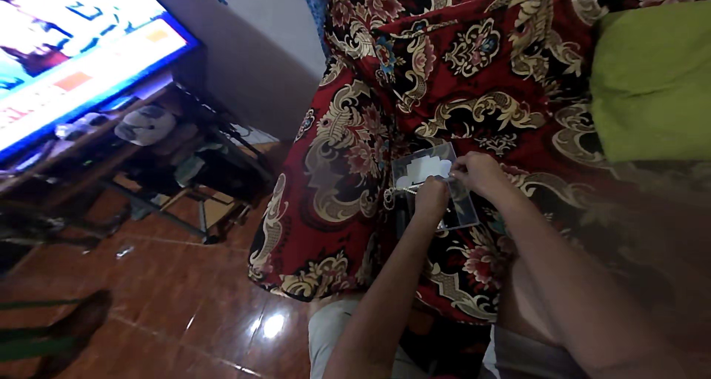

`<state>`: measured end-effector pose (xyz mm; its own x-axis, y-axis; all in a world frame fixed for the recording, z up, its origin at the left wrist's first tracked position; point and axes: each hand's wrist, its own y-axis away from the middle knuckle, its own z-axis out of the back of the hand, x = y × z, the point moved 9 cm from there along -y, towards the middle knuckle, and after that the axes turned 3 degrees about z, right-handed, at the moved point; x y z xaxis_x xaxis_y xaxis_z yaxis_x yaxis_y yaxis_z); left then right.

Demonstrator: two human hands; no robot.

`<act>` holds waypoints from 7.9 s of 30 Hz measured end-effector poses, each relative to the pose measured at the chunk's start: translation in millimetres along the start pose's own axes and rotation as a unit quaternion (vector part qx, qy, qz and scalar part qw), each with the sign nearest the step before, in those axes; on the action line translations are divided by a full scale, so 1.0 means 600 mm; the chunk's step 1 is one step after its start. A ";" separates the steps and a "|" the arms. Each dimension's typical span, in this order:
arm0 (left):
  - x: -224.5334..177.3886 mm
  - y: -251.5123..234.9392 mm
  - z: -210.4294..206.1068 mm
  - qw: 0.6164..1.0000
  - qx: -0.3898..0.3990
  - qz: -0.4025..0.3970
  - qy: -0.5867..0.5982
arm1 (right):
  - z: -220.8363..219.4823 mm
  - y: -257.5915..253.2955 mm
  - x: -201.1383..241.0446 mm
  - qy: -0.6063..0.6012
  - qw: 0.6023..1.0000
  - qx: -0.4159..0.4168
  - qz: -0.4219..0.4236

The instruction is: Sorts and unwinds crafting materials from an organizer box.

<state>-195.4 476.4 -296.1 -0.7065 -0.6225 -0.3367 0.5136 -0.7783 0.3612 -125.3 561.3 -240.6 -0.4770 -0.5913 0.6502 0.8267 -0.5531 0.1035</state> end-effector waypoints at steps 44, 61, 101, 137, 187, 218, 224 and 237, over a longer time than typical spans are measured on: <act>0.039 0.096 0.120 0.996 -0.025 -0.038 0.083 | -0.015 0.002 0.009 -0.294 0.955 0.023 0.026; -0.018 0.110 0.170 0.965 -0.144 -0.091 0.199 | -0.056 0.019 0.024 -0.383 0.903 0.196 0.011; 0.018 0.106 0.125 0.927 -0.143 -0.121 0.325 | 0.000 0.009 0.017 -0.195 0.970 0.006 0.147; -0.008 0.092 0.132 0.943 -0.110 -0.158 0.270 | -0.032 0.008 -0.003 -0.305 0.947 0.095 -0.024; 0.149 0.123 0.205 0.713 -0.346 0.023 0.609 | -0.051 -0.002 -0.023 -0.131 0.978 0.164 -0.017; 0.025 0.114 0.164 0.939 -0.167 -0.082 0.288 | -0.006 0.006 0.005 -0.081 0.995 -0.049 0.013; -0.017 0.116 0.120 0.972 -0.115 -0.084 0.187 | -0.045 0.028 0.050 -0.342 0.939 0.038 -0.003; 0.024 0.105 0.101 0.960 -0.084 -0.129 0.233 | -0.075 0.003 0.022 -0.160 0.977 0.099 0.096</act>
<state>-202.6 423.4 -225.4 -0.5459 -0.3452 -0.7634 0.4501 -0.8893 0.0803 -143.8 526.1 -265.6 -0.2158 -0.4417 0.8708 0.9484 -0.3071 0.0793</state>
